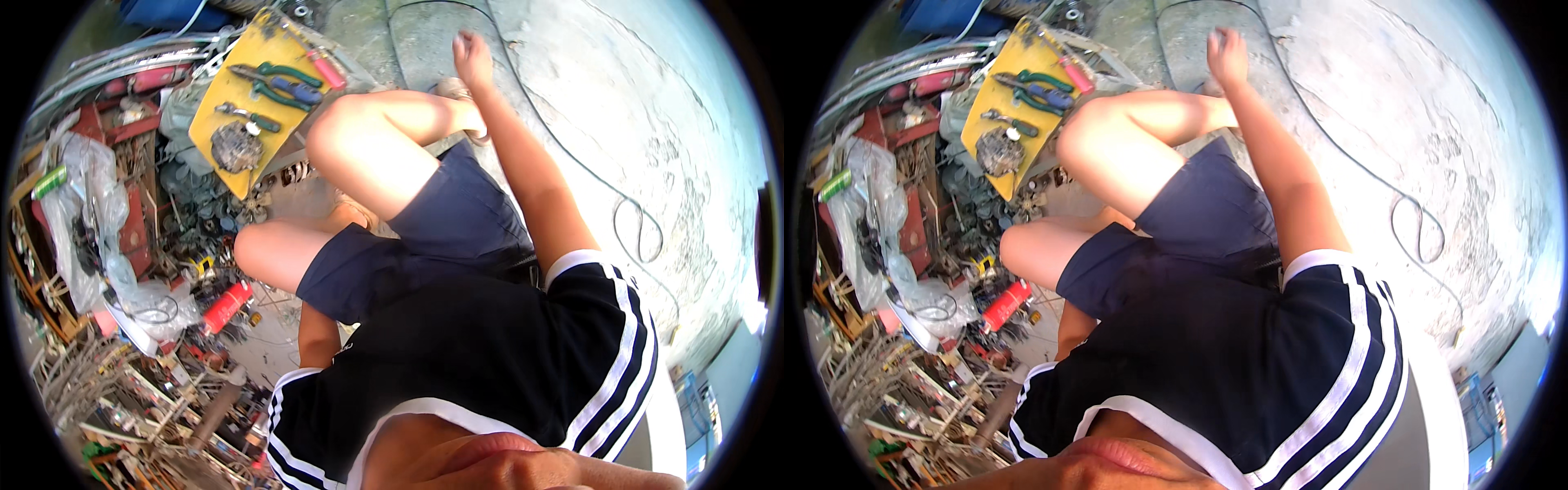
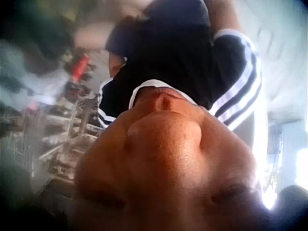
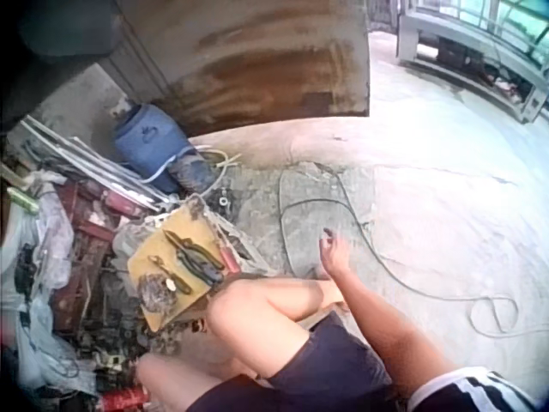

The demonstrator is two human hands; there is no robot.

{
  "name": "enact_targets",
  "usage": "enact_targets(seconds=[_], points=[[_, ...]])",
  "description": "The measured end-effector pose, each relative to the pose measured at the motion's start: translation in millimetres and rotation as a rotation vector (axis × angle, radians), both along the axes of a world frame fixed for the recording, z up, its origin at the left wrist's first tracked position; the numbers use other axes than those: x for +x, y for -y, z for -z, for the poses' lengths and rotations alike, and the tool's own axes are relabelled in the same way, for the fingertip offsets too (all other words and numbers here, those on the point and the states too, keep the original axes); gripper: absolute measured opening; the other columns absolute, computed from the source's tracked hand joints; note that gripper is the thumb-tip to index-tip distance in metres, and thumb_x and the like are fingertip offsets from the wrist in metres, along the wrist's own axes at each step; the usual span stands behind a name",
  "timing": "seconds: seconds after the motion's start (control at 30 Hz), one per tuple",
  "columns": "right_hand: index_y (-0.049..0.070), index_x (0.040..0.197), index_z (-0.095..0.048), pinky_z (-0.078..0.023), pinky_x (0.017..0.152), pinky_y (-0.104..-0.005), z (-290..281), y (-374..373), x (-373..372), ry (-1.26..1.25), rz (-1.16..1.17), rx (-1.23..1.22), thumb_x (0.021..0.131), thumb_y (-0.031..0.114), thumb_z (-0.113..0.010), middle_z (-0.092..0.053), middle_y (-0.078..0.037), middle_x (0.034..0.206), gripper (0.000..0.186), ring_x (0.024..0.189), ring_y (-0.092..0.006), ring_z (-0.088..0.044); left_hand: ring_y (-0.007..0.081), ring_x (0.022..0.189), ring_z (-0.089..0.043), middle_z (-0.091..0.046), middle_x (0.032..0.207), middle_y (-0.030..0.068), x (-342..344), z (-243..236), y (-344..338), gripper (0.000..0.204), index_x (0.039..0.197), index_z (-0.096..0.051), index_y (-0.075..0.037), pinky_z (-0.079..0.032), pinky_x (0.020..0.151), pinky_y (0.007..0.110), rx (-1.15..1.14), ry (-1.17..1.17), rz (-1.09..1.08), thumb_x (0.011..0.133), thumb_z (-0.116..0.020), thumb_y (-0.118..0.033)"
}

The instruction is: The person disassembles a mechanical appliance component using pliers and a screwdriver. They remove a metal plate and manipulate internal wires while sitting on a workshop floor.

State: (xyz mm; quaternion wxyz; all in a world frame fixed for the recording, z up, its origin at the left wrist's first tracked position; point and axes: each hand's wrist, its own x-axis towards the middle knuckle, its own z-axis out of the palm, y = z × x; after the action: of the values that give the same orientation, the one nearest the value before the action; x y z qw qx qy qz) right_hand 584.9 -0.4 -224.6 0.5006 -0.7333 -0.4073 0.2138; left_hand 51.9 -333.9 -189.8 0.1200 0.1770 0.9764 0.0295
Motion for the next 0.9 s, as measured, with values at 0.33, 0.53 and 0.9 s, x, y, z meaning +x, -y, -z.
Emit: enact_targets(seconds=[0.33, 0.53, 0.9], points=[[0.025, 0.141, -0.04, -0.031, 0.105, -0.0562, 53, 71, 35, 0.401, -0.046, -0.879, 0.082, 0.034, -0.065, -0.044, -0.014, 0.141, 0.065, 0.131, -0.0304, -0.043, 0.0359, 0.132, -0.04, -0.037, 0.147, 0.0228, -8, 30, 8, 0.088, 0.146, -0.027, -0.001, -0.029, 0.107, 0.051, 0.102, 0.036, -0.247, 0.082, -0.069, -0.043], [0.004, 0.134, -0.05, -0.045, 0.096, -0.0419, -102, -51, 19, 0.364, -0.172, 0.11, 0.086, 0.022, -0.066, -0.057, -0.019, 0.125, 0.053, 0.117, -0.0348, -0.053, 0.0364, 0.131, -0.042, -0.038, 0.146, 0.0241, 10, 74, -12, 0.089, 0.146, -0.027, 0.003, -0.031, 0.107, 0.048, 0.168, 0.118, -0.388, 0.081, -0.07, -0.041], [-0.001, 0.109, -0.064, -0.048, 0.088, -0.0394, -340, -93, -233, 0.266, -0.786, 0.513, 0.094, 0.03, -0.059, -0.066, -0.018, 0.106, 0.035, 0.101, -0.0331, -0.063, 0.0374, 0.129, -0.045, -0.039, 0.145, 0.0266, -133, -73, -192, 0.09, 0.145, -0.029, 0.01, -0.035, 0.108, 0.042, 1.248, -0.098, -0.295, 0.081, -0.073, -0.036]])
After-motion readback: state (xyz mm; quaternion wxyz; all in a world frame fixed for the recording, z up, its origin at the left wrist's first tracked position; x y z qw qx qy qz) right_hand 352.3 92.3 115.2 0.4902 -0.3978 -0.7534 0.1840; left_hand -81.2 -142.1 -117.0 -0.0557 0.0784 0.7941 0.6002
